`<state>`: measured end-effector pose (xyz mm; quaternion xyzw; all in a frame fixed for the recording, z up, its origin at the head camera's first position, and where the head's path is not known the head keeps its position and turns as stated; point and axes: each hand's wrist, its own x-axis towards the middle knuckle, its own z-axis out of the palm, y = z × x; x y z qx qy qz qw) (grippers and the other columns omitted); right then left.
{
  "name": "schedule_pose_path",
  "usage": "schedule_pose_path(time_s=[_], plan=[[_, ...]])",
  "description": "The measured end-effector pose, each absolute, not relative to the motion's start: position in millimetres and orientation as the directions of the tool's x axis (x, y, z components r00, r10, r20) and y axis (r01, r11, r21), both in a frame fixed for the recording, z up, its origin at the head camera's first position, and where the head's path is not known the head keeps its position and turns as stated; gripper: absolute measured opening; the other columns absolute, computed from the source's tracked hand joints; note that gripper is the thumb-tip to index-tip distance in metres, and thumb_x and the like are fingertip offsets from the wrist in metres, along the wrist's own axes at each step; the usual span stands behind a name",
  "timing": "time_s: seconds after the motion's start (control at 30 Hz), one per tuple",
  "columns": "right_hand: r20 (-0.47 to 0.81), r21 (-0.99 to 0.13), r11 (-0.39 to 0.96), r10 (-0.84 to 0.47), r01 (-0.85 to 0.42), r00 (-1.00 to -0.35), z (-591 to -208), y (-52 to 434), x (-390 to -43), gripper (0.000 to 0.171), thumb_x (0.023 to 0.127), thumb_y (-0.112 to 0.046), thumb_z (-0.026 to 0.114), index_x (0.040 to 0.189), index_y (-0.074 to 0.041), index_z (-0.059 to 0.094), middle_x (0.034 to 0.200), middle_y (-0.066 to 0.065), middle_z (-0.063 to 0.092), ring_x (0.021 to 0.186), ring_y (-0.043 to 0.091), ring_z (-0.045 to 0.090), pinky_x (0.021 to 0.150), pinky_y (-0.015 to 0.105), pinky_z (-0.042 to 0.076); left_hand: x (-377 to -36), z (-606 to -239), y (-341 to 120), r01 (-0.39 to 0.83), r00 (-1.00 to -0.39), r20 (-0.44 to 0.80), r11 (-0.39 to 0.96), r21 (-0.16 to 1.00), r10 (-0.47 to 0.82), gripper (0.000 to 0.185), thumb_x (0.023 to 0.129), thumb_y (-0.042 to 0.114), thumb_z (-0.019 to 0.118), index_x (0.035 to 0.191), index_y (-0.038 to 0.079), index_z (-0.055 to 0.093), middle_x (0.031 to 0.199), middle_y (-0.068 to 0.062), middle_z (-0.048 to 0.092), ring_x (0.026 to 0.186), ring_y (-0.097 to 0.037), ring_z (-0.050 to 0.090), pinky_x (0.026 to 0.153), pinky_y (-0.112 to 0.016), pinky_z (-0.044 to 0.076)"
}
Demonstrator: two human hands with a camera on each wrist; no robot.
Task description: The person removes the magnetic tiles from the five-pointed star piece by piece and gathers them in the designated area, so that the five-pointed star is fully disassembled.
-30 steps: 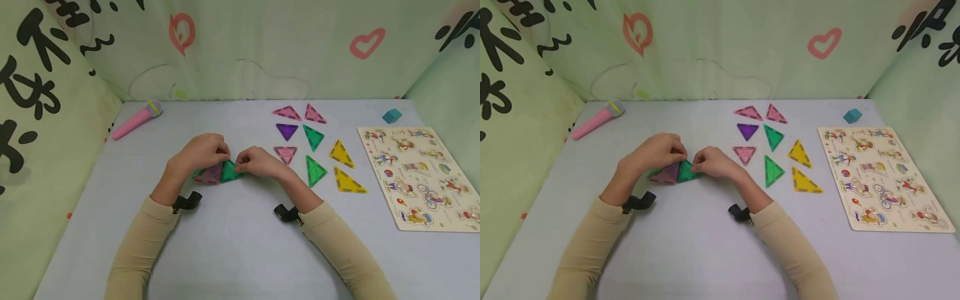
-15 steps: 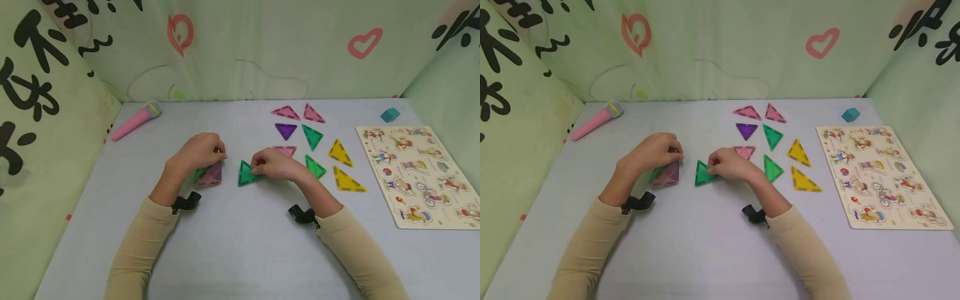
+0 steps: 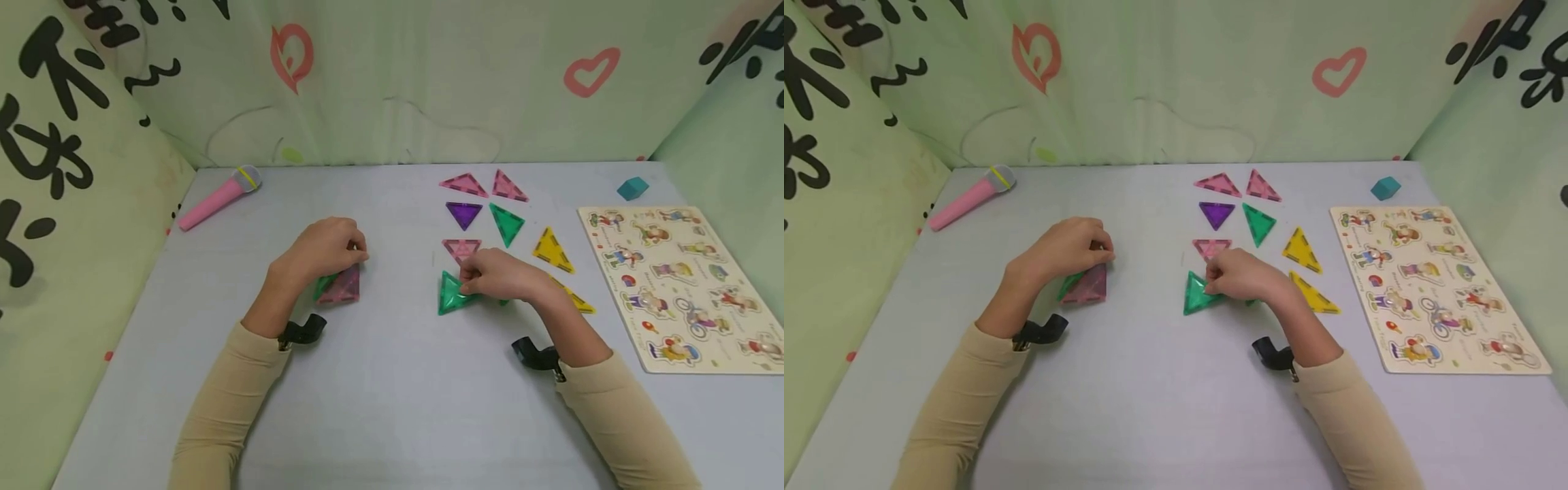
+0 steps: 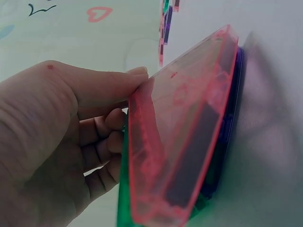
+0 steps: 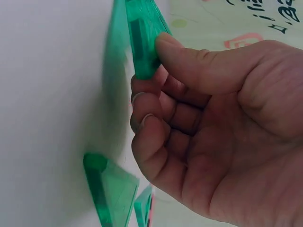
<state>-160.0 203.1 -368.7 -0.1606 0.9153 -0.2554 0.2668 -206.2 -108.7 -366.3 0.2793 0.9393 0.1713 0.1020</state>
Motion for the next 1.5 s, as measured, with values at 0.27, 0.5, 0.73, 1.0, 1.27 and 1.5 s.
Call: schedule_pose_path(time_s=[0.27,0.5,0.73,1.0,1.27,1.5], plan=[[-0.435,-0.508,0.851,-0.388,-0.134,-0.813,-368,207,-160,0.018,0.092,-0.018,0.069,0.079,-0.006,0.065,0.067,0.002,0.051,0.062,0.017,0.048,0.058,0.028,0.040,-204,-367,-114,0.479,-0.832,-0.091,0.792,0.379,0.547,0.013,0.093,0.023,0.069,0.095,0.014,0.078,0.095,0.000,0.064,0.082,-0.018,0.058,0.072,-0.034,0.048],[-0.400,-0.497,0.861,-0.343,-0.113,-0.850,-368,202,-160,0.017,0.090,-0.020,0.072,0.083,-0.007,0.064,0.072,0.004,0.054,0.066,0.019,0.050,0.059,0.028,0.040,-204,-368,-114,0.480,-0.831,-0.089,0.789,0.384,0.548,0.013,0.093,0.024,0.069,0.095,0.015,0.078,0.094,0.000,0.064,0.081,-0.017,0.058,0.072,-0.033,0.048],[-0.350,-0.546,0.827,-0.371,-0.134,-0.860,-372,198,-160,0.014,0.093,-0.022,0.068,0.094,-0.008,0.067,0.085,0.006,0.061,0.078,0.021,0.052,0.066,0.029,0.043,-204,-368,-115,0.482,-0.829,-0.077,0.779,0.402,0.553,0.010,0.092,0.024,0.069,0.093,0.017,0.078,0.092,0.001,0.064,0.082,-0.016,0.058,0.074,-0.033,0.049],[-0.260,-0.581,0.795,-0.386,-0.176,-0.885,-373,190,-165,0.013,0.096,-0.022,0.065,0.099,-0.010,0.069,0.081,0.006,0.061,0.077,0.021,0.052,0.064,0.030,0.042,-204,-359,-123,0.422,-0.858,-0.092,0.795,0.436,0.506,0.013,0.091,0.030,0.070,0.099,0.022,0.075,0.092,0.002,0.059,0.084,-0.016,0.055,0.075,-0.033,0.046],[-0.246,-0.664,0.719,-0.468,-0.204,-0.849,-370,169,-171,0.015,0.096,-0.023,0.064,0.103,-0.012,0.072,0.082,0.008,0.064,0.074,0.019,0.052,0.071,0.033,0.040,-211,-353,-146,0.372,-0.879,-0.110,0.811,0.452,0.464,0.027,0.090,0.026,0.067,0.116,0.019,0.071,0.115,-0.004,0.059,0.106,-0.021,0.057,0.087,-0.041,0.048],[-0.238,-0.688,0.676,-0.552,-0.263,-0.799,-378,135,-174,0.014,0.096,-0.024,0.064,0.101,-0.014,0.072,0.085,0.003,0.066,0.077,0.017,0.053,0.068,0.030,0.044,-216,-358,-163,0.277,-0.867,-0.237,0.818,0.505,0.439,0.037,0.091,0.025,0.067,0.127,0.014,0.066,0.137,-0.010,0.056,0.125,-0.027,0.051,0.104,-0.047,0.043]])
